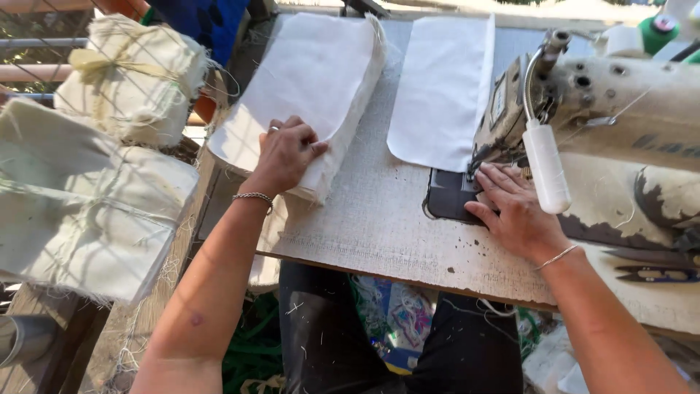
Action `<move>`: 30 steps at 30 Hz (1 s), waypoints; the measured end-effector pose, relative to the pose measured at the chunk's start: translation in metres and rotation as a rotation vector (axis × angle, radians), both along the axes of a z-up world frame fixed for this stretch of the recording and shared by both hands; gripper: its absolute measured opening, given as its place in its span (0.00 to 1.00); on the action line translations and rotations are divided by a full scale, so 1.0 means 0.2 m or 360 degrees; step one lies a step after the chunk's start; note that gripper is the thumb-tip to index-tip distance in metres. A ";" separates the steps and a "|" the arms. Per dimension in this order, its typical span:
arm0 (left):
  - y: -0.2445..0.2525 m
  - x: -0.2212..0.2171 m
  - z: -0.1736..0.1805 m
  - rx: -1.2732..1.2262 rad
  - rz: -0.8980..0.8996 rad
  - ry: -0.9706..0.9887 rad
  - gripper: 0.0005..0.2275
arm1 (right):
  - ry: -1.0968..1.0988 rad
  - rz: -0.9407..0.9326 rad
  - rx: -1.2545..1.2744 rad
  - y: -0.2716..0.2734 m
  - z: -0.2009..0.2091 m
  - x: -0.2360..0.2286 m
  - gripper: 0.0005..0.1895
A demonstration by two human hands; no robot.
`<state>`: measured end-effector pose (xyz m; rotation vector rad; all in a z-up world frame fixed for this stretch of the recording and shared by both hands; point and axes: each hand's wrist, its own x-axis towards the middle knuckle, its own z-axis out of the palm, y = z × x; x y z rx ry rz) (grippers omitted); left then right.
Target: Folding and stacking white fabric pieces at a sewing workstation.
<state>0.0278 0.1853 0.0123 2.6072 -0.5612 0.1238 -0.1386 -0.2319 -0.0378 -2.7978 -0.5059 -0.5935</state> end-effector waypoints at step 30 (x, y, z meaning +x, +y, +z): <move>-0.12 -0.98 0.04 0.0279 -0.1042 -0.0343 0.07 | 0.0150 0.0347 -0.0300 0.27 0.24 -0.63 0.19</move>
